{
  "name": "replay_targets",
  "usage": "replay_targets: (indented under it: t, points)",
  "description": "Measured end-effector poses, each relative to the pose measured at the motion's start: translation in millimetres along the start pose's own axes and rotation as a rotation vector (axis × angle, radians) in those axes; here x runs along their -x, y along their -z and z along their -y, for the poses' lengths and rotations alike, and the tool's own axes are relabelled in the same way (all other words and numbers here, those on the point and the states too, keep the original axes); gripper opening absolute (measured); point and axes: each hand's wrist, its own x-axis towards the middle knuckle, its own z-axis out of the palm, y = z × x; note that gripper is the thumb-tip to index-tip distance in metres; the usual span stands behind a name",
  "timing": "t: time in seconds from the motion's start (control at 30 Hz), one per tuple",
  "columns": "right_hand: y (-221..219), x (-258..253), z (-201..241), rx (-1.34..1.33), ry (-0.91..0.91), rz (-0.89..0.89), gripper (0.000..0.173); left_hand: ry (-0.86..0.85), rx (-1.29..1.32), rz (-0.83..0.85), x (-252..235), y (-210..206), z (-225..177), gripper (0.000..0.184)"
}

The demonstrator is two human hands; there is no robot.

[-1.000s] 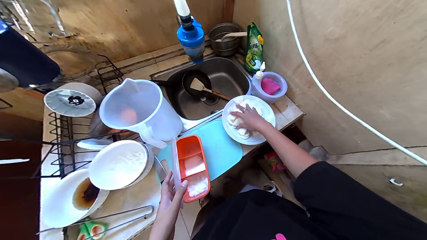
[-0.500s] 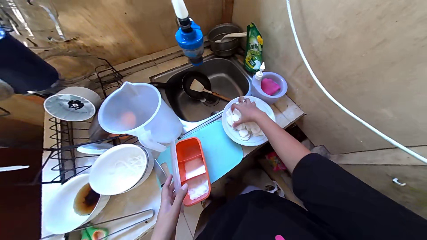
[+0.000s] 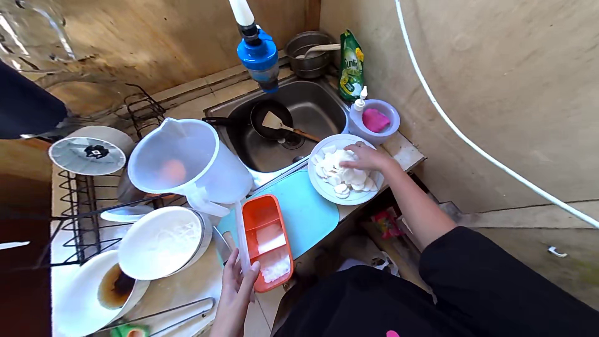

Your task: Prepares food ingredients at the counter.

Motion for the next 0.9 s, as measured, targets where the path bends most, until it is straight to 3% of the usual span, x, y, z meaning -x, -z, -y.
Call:
replay_targets:
  t: [0.07, 0.17, 0.37, 0.5, 0.73, 0.9]
  points:
    - [-11, 6, 10, 0.031, -0.057, 0.040, 0.096, 0.001, -0.012, -0.003, -1, 0, 0, 0.086]
    - [-21, 4, 30, 0.054, -0.098, 0.072, 0.108, -0.005, -0.017, 0.004, -1, -2, -2, 0.086]
    - [-19, -19, 12, 0.049, -0.011, 0.057, 0.085, -0.005, -0.012, -0.008, -3, -1, 1, 0.086]
    - [-6, -26, -9, -0.095, 0.092, -0.002, 0.076, -0.007, -0.010, 0.003, -2, -1, 2, 0.087]
    - [29, -3, 14, -0.075, 0.136, -0.024, 0.059, 0.006, -0.019, 0.003, -1, -1, -1, 0.087]
    - [24, 13, 30, -0.001, 0.070, -0.005, 0.070, 0.013, -0.029, 0.006, -1, -1, -3, 0.087]
